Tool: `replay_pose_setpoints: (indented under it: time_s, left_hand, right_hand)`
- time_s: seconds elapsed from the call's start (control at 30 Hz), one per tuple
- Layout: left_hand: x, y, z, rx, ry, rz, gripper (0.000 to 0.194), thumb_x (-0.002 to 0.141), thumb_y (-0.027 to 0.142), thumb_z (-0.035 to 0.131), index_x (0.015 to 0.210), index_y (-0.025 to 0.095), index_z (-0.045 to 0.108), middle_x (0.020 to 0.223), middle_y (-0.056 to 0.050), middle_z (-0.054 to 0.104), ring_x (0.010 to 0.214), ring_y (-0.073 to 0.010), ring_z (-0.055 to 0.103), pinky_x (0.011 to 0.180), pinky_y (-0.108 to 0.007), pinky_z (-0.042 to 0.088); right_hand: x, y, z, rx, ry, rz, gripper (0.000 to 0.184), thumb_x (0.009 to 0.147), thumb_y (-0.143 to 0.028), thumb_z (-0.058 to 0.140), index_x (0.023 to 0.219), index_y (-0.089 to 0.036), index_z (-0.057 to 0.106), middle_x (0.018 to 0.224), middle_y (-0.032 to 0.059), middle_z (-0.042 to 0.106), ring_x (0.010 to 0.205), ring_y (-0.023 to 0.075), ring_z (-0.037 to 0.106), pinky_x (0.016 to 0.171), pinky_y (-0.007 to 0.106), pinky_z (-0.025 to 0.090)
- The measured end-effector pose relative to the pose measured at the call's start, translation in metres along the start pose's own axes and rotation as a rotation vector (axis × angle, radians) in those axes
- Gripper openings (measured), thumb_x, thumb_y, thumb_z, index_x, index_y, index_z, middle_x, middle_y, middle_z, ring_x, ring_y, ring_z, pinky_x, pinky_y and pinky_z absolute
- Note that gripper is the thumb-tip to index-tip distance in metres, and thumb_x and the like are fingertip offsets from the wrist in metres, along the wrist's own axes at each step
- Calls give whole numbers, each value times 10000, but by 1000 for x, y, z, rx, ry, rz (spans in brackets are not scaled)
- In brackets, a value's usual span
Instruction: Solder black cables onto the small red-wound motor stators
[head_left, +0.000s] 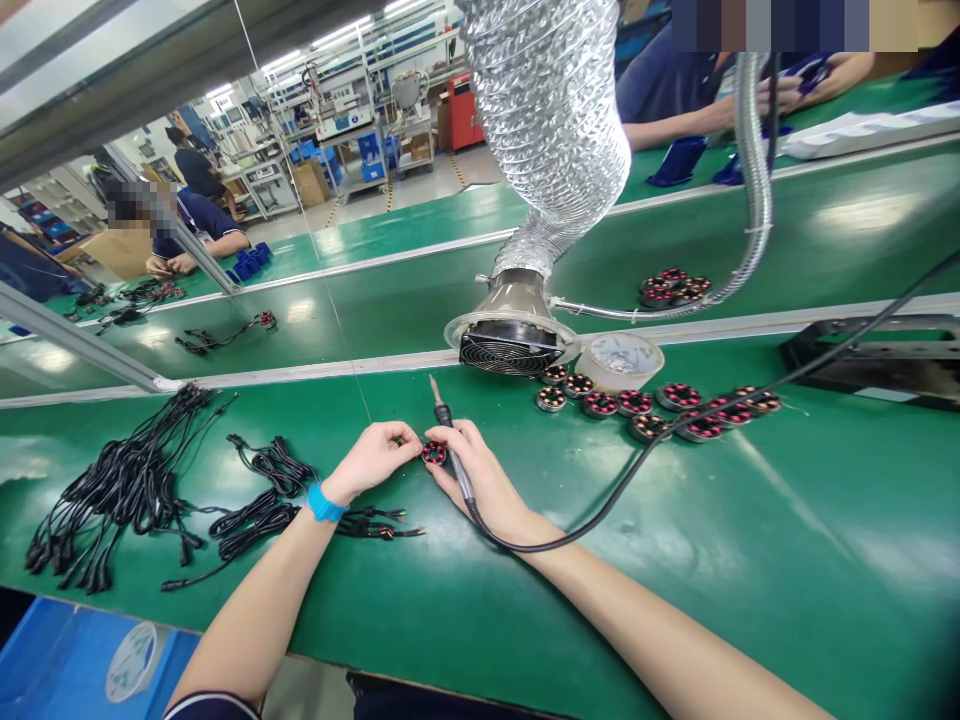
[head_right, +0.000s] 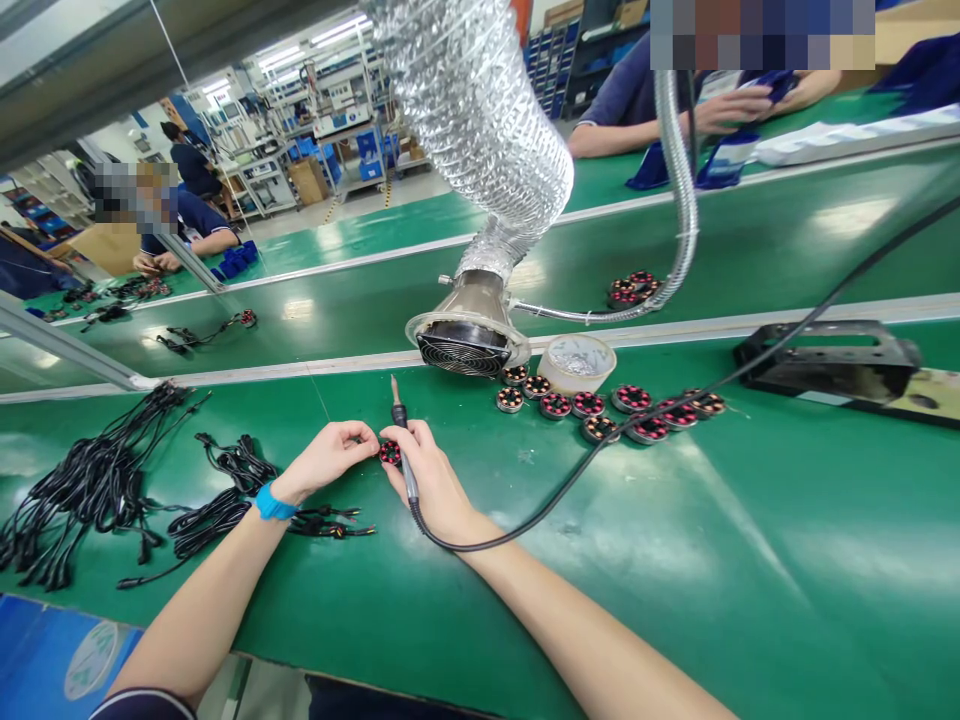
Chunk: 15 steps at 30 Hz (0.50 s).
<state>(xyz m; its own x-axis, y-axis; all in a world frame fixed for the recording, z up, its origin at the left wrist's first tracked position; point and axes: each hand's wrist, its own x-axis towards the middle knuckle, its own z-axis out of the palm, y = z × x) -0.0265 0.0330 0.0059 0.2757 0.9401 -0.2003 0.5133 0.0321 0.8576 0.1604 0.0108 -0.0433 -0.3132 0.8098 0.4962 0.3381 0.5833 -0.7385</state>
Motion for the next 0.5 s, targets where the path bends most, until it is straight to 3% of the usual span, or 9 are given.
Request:
replay_pose_setpoints:
  time_s: [0.27,0.4,0.5]
  left_hand:
    - [2,4,-1,-203,-12,-17,315,721,429,732,764,129,643,766,-25,648,703,-134,555,720,-261,427]
    - [0,6,-9,-132,31,-26,341,759,468,688,748,129,652,726,-25,639,679,-132,536,671,-254,414]
    - [-2,7,-13,-42,-32,-71,350,753,471,703,780,123,682,742,-28,652,655,-122,522,640,-247,395]
  right_hand:
    - [-1,2,0,17,-11,0,377,875,-97,548,1218,-244,498,1084,62,499,925,171,613,863,327,534]
    - [0,0,-1,6,-12,-5,409,866,-85,553,1237,-247,488,1099,68,507,942,180,617,864,335,538]
    - [0,0,-1,6,-4,-9,392,868,-94,555,1225,-242,486,1088,66,500,927,179,621,852,332,543]
